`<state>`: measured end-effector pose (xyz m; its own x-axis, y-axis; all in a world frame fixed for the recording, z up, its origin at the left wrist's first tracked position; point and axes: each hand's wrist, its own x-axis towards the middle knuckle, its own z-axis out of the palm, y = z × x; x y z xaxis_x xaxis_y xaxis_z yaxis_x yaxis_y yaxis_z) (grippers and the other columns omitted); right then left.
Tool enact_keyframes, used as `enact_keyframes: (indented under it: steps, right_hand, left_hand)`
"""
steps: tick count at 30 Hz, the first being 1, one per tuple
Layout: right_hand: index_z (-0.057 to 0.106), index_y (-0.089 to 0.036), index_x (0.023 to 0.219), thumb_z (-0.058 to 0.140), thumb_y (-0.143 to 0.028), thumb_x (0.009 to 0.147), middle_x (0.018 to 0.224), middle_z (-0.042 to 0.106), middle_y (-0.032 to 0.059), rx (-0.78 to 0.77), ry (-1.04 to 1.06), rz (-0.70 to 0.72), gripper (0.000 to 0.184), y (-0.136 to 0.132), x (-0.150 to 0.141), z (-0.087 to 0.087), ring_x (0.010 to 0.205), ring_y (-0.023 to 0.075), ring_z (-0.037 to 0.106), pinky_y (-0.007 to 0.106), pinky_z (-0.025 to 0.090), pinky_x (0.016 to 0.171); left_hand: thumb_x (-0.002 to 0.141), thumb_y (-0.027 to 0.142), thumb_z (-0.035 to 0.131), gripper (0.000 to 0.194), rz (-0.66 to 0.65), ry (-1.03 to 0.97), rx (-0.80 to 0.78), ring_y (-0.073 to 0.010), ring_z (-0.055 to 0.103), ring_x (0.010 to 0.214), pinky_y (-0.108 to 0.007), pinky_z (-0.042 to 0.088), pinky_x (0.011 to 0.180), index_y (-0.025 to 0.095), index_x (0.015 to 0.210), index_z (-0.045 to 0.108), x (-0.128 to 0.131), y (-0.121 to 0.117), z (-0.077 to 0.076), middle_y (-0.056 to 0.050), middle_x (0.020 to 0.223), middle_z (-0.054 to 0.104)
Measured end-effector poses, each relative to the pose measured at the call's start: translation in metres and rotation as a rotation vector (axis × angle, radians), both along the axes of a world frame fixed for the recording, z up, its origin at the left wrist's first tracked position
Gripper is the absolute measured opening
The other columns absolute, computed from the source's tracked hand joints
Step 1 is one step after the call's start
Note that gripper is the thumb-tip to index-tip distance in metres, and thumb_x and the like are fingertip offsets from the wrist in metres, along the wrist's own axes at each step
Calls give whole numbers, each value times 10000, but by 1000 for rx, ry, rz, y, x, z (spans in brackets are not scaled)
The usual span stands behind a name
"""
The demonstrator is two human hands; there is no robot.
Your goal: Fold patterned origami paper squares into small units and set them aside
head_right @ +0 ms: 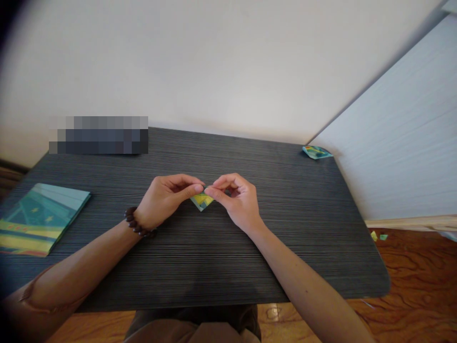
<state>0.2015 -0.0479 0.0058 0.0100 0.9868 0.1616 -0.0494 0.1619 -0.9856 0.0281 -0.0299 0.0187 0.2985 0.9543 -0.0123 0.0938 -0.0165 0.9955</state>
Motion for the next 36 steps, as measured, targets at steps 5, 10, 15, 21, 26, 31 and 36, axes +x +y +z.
enact_keyframes:
  steps: [5, 10, 15, 21, 26, 31, 36]
  right_hand:
    - [612, -213, 753, 773, -262, 634, 677, 641, -36, -36, -3, -34, 206, 2, 2, -2, 612, 103, 595, 246, 492, 611]
    - [621, -215, 774, 767, -266, 642, 690, 651, -33, -36, 2, -48, 203, 4, 3, -4, 630, 105, 606, 246, 498, 625]
    - [627, -221, 824, 757, -322, 651, 746, 663, -24, -49, -13, -31, 239, 5, 3, -5, 681, 116, 617, 264, 507, 676]
    - [630, -201, 733, 660, -373, 763, 608, 573, -34, -14, -155, 15, 177, 7, 5, -2, 557, 91, 518, 243, 440, 570]
    - [617, -195, 724, 636, -397, 781, 574, 545, -37, 2, -251, -33, 211, 6, 7, 0, 530, 92, 489, 244, 406, 543]
    - [600, -189, 733, 614, -393, 801, 580, 533, -36, 7, -263, -5, 215, 6, 8, 1, 534, 88, 478, 238, 390, 543]
    - [580, -188, 757, 573, -377, 830, 618, 543, -29, 30, -295, 64, 203, 5, 7, 0, 556, 90, 493, 232, 409, 555]
  left_hand:
    - [709, 361, 711, 297, -71, -25, -79, -173, 660, 816, -287, 522, 778, 141, 904, 673, -1, 1, -1, -46, 880, 717]
    - [644, 323, 763, 385, -186, -55, -207, -183, 670, 837, -298, 527, 792, 153, 971, 652, -3, 1, -3, -38, 918, 720]
    - [662, 315, 746, 315, -146, 3, -220, -192, 676, 836, -300, 530, 790, 156, 923, 668, -3, 0, -2, -35, 891, 728]
    - [647, 338, 754, 271, -68, 31, -165, -185, 685, 733, -290, 557, 706, 188, 865, 700, -7, 3, 1, -24, 773, 732]
    - [712, 383, 704, 280, -121, -32, -234, -177, 690, 741, -300, 571, 756, 164, 886, 724, -9, 6, 3, -56, 833, 735]
    - [761, 427, 652, 313, -125, -118, -243, -182, 687, 766, -320, 572, 792, 148, 880, 730, -9, 5, 3, -64, 850, 731]
    - [773, 429, 635, 331, -144, -14, -173, -184, 680, 765, -321, 570, 771, 141, 910, 721, -10, 6, 3, -69, 862, 729]
